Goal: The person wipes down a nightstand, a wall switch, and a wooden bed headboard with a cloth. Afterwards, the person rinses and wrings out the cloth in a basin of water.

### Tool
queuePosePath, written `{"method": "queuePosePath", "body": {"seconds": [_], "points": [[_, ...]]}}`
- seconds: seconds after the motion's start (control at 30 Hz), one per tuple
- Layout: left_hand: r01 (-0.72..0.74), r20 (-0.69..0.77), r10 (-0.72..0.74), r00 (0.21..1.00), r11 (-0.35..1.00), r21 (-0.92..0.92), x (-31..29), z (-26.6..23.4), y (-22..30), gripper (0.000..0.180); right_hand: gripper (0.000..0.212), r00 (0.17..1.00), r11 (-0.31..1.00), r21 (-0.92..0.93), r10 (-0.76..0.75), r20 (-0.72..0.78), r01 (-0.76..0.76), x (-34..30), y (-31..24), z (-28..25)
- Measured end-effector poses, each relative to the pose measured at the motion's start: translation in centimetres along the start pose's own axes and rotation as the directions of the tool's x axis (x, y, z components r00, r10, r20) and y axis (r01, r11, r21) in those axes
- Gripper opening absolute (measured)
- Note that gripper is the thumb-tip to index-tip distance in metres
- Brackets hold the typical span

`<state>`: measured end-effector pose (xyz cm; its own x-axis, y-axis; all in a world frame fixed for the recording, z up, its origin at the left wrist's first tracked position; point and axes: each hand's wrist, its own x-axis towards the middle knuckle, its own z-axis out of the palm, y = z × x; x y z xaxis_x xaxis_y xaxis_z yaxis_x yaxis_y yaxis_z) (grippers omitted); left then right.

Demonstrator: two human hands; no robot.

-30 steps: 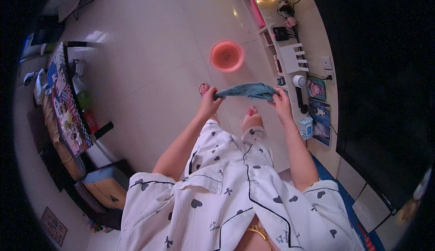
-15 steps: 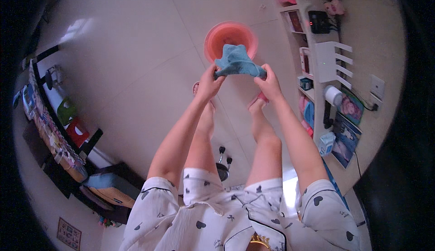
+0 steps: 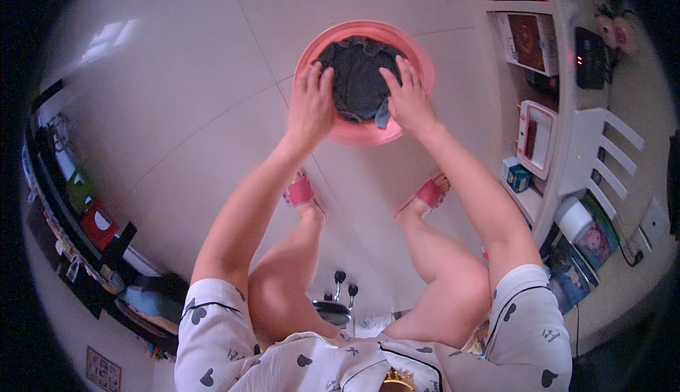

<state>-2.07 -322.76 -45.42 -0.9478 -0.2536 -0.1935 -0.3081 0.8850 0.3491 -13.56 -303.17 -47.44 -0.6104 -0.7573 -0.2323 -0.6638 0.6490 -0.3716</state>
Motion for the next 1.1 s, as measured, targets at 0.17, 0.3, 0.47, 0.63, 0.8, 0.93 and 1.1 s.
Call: {"method": "queuePosePath", "body": {"seconds": [0.17, 0.3, 0.47, 0.63, 0.8, 0.93, 1.1], "points": [[-0.085, 0.15, 0.08, 0.985, 0.996, 0.029, -0.3, 4.5, 0.7, 0.074, 0.077, 0.993, 0.988, -0.098, -0.113, 0.042, 0.117, 1.9, -0.2, 3.5], [-0.065, 0.203, 0.048, 0.978, 0.995, 0.081, 0.2, 6.8, 0.8, 0.086, 0.087, 0.987, 0.983, -0.117, -0.131, 0.093, 0.141, 2.5, 0.0, 4.7], [-0.114, 0.127, 0.095, 0.987, 0.982, 0.148, 0.3, 9.9, 0.1, 0.078, 0.079, 0.977, 0.984, -0.077, -0.149, 0.154, 0.162, 2.9, -0.2, 6.0], [-0.12, 0.155, 0.106, 0.982, 0.989, 0.085, 0.7, 11.0, 0.2, 0.078, 0.079, 0.972, 0.979, -0.09, -0.166, 0.166, 0.183, 3.1, 0.3, 6.8], [-0.154, 0.131, 0.136, 0.982, 0.979, 0.134, 0.8, 10.0, -0.1, 0.079, 0.077, 0.959, 0.96, -0.123, -0.227, 0.171, 0.25, 3.4, 1.2, 5.8], [-0.01, 0.257, 0.05, 0.965, 0.988, -0.153, 1.2, 5.2, -0.6, 0.081, 0.064, 0.97, 0.952, -0.229, -0.161, 0.182, 0.201, 3.1, 1.2, 4.0], [0.216, 0.151, -0.158, 0.976, 0.802, -0.557, -0.3, 3.2, 0.5, 0.08, 0.083, 0.96, 0.952, -0.277, -0.056, 0.273, 0.134, 3.0, 0.9, 3.0]]}}
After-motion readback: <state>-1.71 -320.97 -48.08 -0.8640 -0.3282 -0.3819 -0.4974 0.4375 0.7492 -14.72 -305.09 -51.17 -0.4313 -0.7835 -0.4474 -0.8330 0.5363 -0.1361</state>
